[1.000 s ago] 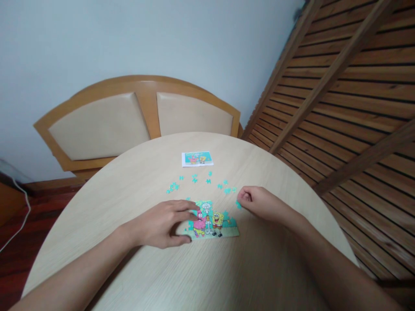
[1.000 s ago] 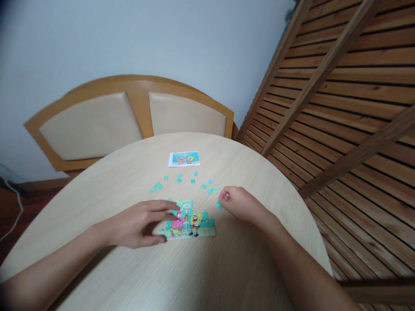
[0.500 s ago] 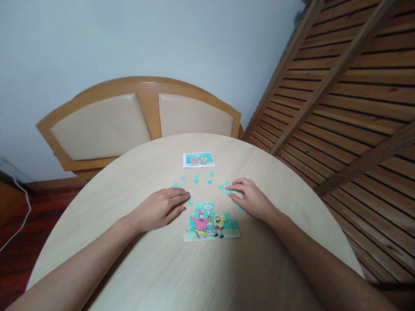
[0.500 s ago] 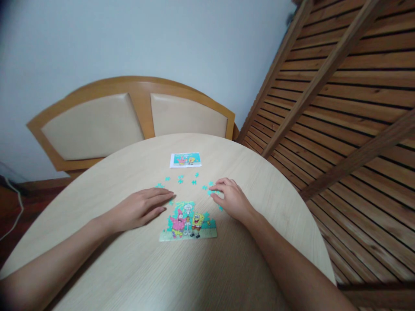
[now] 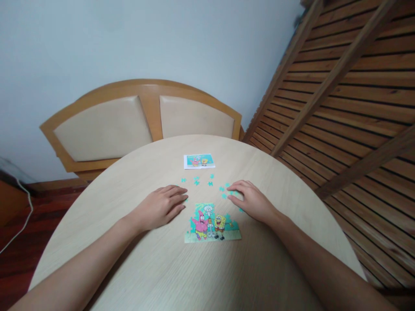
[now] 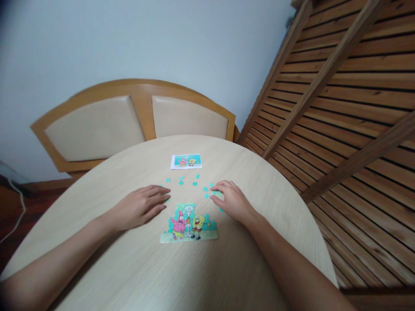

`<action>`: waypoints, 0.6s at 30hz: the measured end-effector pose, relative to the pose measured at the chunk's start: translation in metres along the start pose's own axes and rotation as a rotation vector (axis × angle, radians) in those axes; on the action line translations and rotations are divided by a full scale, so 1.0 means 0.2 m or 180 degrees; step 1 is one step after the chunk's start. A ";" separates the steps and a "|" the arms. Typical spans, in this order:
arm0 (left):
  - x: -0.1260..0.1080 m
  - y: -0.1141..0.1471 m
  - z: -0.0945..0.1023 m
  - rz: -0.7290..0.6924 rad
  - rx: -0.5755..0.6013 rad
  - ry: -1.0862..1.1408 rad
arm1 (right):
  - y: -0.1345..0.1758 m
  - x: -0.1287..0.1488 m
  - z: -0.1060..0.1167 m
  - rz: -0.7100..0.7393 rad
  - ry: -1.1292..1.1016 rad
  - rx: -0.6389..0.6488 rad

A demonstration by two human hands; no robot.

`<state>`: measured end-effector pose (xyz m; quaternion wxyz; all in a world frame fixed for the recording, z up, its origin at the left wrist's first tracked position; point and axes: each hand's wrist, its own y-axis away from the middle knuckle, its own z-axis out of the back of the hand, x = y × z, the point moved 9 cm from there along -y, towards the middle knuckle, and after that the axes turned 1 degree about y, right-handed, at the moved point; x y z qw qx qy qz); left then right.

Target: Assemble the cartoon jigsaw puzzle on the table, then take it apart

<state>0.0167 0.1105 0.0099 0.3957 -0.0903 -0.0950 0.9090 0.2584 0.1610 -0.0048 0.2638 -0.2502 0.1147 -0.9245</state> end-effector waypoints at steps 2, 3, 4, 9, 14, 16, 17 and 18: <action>0.06 0.01 0.02 0.0247 -0.0057 -0.0004 | 0.00 -0.02 0.01 -0.0037 -0.0019 -0.0002; 0.10 0.01 0.02 0.0402 -0.0080 -0.0033 | 0.00 -0.03 0.01 -0.0056 -0.0027 0.0014; 0.13 0.02 0.03 0.0563 -0.0097 -0.0070 | 0.00 -0.04 0.01 -0.0072 -0.0034 0.0045; 0.27 0.06 0.02 0.1125 -0.0098 -0.0079 | 0.00 -0.06 0.01 -0.0146 -0.0064 0.0127; 0.31 0.07 0.01 0.1231 -0.0075 -0.0064 | 0.00 -0.07 0.00 -0.0126 -0.0092 0.0165; 0.31 0.07 0.01 0.1208 -0.0098 -0.0022 | 0.01 -0.07 0.00 -0.0114 -0.0082 0.0189; 0.30 0.06 0.01 0.1200 -0.0132 -0.0001 | 0.01 -0.07 0.00 -0.0114 -0.0075 0.0189; 0.30 0.06 0.01 0.1196 -0.0175 0.0018 | 0.01 -0.07 0.00 -0.0113 -0.0068 0.0180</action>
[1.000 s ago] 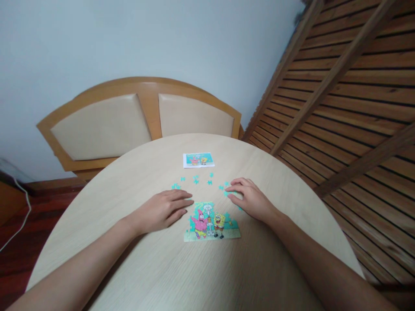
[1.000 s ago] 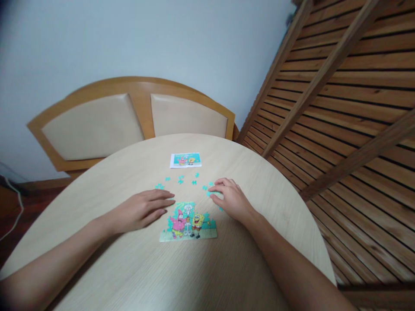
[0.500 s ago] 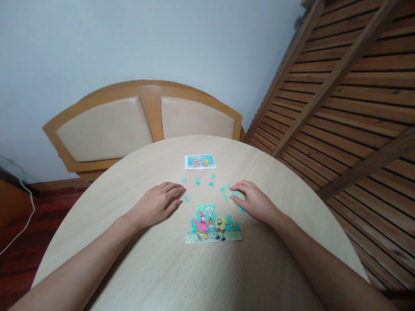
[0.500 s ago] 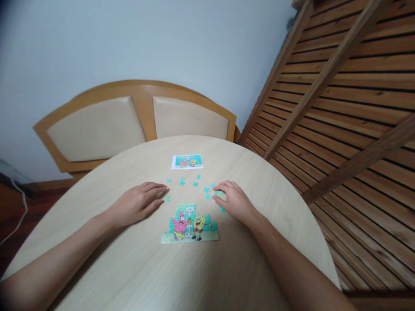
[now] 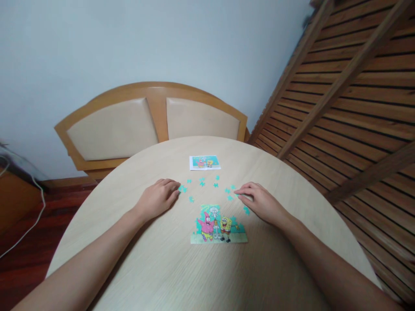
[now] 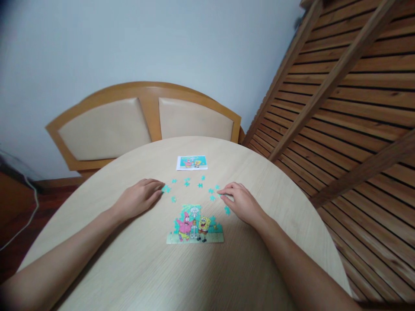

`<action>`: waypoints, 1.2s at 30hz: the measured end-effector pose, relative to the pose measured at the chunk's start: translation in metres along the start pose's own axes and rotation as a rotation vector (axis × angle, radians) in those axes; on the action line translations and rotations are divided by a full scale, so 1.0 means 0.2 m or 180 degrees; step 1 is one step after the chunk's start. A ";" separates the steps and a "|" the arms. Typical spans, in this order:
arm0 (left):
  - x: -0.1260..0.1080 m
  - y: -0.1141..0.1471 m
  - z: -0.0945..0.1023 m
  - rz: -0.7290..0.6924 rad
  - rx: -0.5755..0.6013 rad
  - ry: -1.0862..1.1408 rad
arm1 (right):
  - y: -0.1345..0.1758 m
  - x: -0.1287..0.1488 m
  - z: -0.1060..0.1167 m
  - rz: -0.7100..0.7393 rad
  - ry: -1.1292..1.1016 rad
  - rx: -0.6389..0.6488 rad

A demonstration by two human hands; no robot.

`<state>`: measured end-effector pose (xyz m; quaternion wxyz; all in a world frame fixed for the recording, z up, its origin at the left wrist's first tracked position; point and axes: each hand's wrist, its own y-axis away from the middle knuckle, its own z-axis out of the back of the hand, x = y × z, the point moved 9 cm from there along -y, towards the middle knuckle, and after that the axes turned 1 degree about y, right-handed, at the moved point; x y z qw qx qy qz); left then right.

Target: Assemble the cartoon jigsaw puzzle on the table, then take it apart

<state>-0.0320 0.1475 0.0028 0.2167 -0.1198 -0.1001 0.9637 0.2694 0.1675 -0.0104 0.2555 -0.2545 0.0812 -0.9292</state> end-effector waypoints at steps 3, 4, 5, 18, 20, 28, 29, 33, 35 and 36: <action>-0.02 -0.02 -0.02 -0.0077 -0.0154 0.0077 | 0.00 0.00 0.00 0.0004 0.0024 -0.0013; -0.04 -0.03 -0.02 -0.0126 -0.0216 0.0101 | 0.00 0.01 0.00 0.0002 0.0034 -0.0010; -0.06 -0.03 -0.02 -0.0170 -0.0281 0.0126 | 0.00 0.01 -0.01 0.0003 0.0041 -0.0009; -0.19 -0.30 -0.09 0.0631 -0.0033 0.0230 | 0.00 0.01 0.00 0.0015 -0.0015 -0.0006; -0.18 -0.34 -0.11 0.0838 0.0065 0.0150 | 0.00 0.00 0.00 0.0021 -0.0008 -0.0010; -0.17 -0.42 -0.19 0.1280 0.0536 0.0072 | 0.01 0.00 0.00 0.0017 0.0039 -0.0017; -0.17 -0.43 -0.20 0.1298 0.0573 0.0100 | 0.01 0.00 0.00 0.0016 0.0035 -0.0018; -0.16 -0.46 -0.22 0.1257 0.0632 0.0355 | 0.01 0.00 -0.01 0.0018 0.0037 0.0008; -0.16 -0.47 -0.23 0.1190 0.0622 0.0574 | 0.01 -0.01 -0.01 0.0022 0.0055 0.0013; -0.16 -0.47 -0.24 0.1146 0.0613 0.0700 | 0.01 -0.01 -0.01 0.0024 0.0066 0.0014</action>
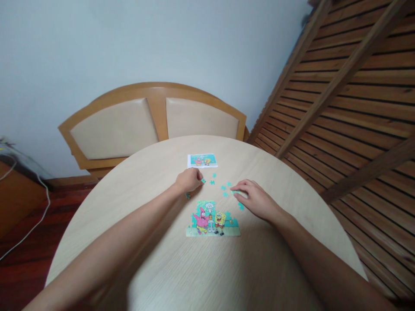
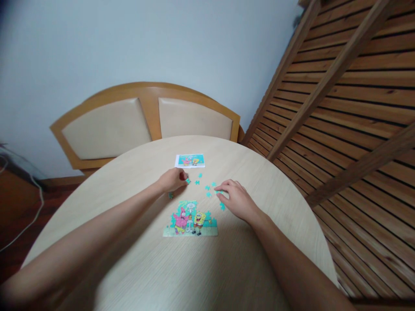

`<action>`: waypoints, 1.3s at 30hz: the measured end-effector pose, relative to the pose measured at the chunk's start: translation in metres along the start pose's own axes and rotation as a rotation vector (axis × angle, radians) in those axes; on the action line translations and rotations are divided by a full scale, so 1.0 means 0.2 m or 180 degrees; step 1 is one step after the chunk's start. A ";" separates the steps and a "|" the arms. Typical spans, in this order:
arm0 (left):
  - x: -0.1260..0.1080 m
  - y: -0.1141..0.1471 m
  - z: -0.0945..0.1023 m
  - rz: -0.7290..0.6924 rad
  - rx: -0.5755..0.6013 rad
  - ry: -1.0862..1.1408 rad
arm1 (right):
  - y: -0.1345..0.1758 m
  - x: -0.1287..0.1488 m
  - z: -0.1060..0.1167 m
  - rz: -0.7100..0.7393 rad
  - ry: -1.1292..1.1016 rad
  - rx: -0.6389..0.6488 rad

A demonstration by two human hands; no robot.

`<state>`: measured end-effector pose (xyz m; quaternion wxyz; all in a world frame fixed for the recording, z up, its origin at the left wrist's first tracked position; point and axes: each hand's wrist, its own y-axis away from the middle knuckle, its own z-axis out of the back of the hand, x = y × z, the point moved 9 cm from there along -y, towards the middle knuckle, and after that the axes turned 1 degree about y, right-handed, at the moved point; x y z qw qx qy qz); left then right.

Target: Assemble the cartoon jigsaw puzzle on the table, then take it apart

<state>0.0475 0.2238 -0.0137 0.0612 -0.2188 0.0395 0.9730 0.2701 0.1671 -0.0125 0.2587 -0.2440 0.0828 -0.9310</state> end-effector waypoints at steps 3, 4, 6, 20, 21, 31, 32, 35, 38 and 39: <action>-0.01 0.02 -0.02 -0.0201 0.0092 0.0369 | 0.00 0.01 0.00 0.0006 0.0044 0.0019; -0.02 0.04 -0.02 -0.0274 0.0133 0.0487 | 0.00 0.01 0.00 0.0002 0.0058 0.0028; -0.02 0.12 -0.02 -0.0417 0.0227 0.0712 | 0.00 0.01 0.00 -0.0003 0.0080 0.0057; 0.05 0.65 -0.07 -0.0706 0.0978 0.2099 | 0.13 0.58 -0.04 0.0947 0.0069 0.0373; 0.06 0.66 -0.08 -0.0677 0.0991 0.2141 | 0.17 0.66 -0.07 0.1154 -0.0022 0.0496; 0.09 0.69 -0.08 -0.0630 0.0837 0.1931 | 0.26 0.81 -0.22 0.1552 0.0064 0.1010; 0.08 0.69 -0.08 -0.0650 0.0822 0.1872 | 0.26 0.81 -0.22 0.1548 0.0069 0.1014; 0.08 0.70 -0.08 -0.0666 0.0787 0.1645 | 0.26 0.82 -0.22 0.1515 0.0169 0.0999; 0.07 0.70 -0.07 -0.0677 0.0676 0.1305 | 0.27 0.83 -0.23 0.1485 0.0306 0.0954; 0.06 0.71 -0.06 -0.0687 0.0625 0.1198 | 0.27 0.83 -0.23 0.1489 0.0339 0.0946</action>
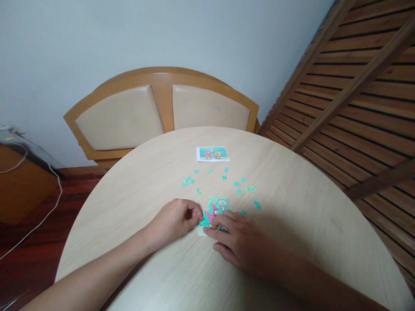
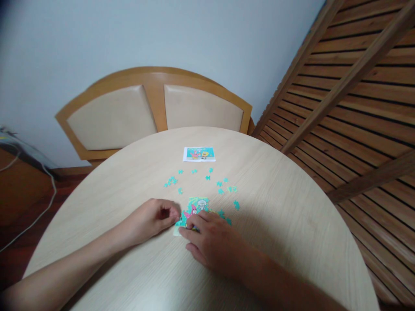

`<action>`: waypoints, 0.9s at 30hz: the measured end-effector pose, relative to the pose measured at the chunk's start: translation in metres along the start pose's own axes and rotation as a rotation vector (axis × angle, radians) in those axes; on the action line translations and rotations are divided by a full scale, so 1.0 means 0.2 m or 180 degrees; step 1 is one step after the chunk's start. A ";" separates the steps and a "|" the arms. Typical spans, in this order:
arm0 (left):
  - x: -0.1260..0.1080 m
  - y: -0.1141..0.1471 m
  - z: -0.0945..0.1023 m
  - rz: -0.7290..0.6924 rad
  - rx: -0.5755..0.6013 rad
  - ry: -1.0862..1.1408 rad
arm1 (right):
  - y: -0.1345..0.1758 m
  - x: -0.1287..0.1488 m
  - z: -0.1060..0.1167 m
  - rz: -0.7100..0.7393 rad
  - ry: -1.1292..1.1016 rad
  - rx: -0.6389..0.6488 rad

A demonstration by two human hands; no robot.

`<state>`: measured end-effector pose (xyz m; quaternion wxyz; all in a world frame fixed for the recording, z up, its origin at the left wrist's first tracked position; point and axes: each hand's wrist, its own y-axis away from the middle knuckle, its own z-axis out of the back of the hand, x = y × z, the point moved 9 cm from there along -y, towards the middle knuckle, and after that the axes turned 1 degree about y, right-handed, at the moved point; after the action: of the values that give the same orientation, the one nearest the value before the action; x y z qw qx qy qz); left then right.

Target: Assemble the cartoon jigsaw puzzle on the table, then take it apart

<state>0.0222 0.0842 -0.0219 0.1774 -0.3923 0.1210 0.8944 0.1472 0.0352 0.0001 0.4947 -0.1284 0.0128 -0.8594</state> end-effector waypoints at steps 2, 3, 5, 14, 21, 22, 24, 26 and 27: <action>-0.02 0.00 0.01 -0.0026 -0.0052 -0.0160 | 0.00 0.00 0.00 -0.0010 0.0060 -0.0020; -0.03 0.00 0.02 -0.0033 -0.0067 -0.0202 | 0.00 0.01 0.00 -0.0021 0.0088 -0.0028; -0.03 0.01 0.02 -0.0033 -0.0074 -0.0221 | -0.01 0.01 0.00 -0.0066 0.0130 -0.0035; 0.10 -0.04 0.12 -0.0105 -0.0306 0.0127 | -0.03 0.01 0.00 -0.0149 0.0036 -0.0049; 0.16 -0.11 0.38 -0.0416 -0.1342 -0.0982 | -0.04 0.02 -0.01 -0.0037 -0.0240 -0.0048; 0.16 -0.12 0.37 -0.0504 -0.1324 -0.1051 | -0.04 0.02 -0.01 -0.0033 -0.0244 -0.0038; 0.13 -0.13 0.34 -0.0651 -0.1299 -0.1180 | -0.05 0.02 -0.01 -0.0017 -0.0209 -0.0009; 0.11 -0.13 0.32 -0.0695 -0.1353 -0.1321 | -0.05 0.03 -0.01 -0.0001 -0.0162 0.0021; 0.10 -0.13 0.32 -0.0658 -0.1401 -0.1388 | -0.05 0.04 -0.01 0.0003 -0.0153 0.0027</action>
<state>-0.0216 0.1350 0.0026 0.2000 -0.2306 -0.1565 0.9393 0.1340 0.0341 0.0009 0.4958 -0.1469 -0.0026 -0.8559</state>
